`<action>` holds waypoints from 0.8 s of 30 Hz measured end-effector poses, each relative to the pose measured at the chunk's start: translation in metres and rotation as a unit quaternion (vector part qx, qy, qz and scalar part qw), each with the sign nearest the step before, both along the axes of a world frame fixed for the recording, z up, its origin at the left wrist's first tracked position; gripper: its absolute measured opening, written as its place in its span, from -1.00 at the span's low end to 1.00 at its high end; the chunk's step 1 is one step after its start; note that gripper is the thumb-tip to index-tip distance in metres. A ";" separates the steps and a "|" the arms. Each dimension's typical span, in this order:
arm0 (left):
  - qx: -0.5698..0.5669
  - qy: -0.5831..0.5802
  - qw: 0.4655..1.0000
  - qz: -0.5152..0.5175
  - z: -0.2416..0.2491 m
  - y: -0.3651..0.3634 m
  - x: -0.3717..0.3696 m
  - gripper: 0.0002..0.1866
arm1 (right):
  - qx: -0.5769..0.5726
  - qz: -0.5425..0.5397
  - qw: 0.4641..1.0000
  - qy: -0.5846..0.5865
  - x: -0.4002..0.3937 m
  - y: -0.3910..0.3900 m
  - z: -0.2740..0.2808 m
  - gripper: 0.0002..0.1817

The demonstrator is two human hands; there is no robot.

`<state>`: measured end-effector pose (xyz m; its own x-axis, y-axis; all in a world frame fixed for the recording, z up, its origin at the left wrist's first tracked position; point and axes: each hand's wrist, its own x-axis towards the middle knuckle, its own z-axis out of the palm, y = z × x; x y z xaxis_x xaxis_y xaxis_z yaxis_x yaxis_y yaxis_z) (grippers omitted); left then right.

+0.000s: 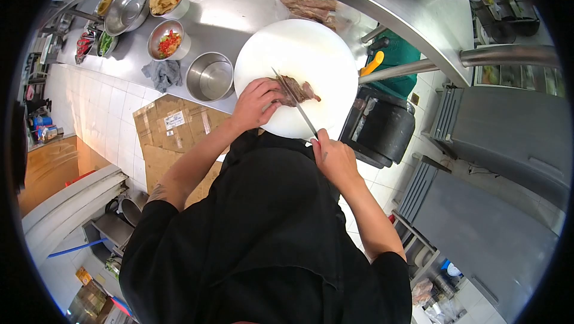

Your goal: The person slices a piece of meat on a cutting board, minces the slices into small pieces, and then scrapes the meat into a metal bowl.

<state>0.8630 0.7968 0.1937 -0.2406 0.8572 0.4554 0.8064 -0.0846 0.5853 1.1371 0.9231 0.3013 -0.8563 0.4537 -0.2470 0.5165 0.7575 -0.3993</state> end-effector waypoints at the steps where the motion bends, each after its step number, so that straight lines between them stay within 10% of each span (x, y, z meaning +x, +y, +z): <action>1: 0.000 0.003 1.000 -0.001 -0.001 0.000 -0.001 -0.72 | 0.002 0.003 1.000 -0.013 0.002 -0.001 0.003 -0.74; 24: -0.014 -0.002 1.000 0.004 0.002 0.003 0.002 -0.71 | -0.028 0.001 0.997 -0.076 -0.020 0.002 -0.019 -0.70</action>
<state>0.8647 0.7997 0.1958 -0.2491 0.8677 0.4302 0.8046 -0.0619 0.5906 1.1169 0.9248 0.2819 -0.8079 0.4344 -0.3983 0.5731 0.7365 -0.3593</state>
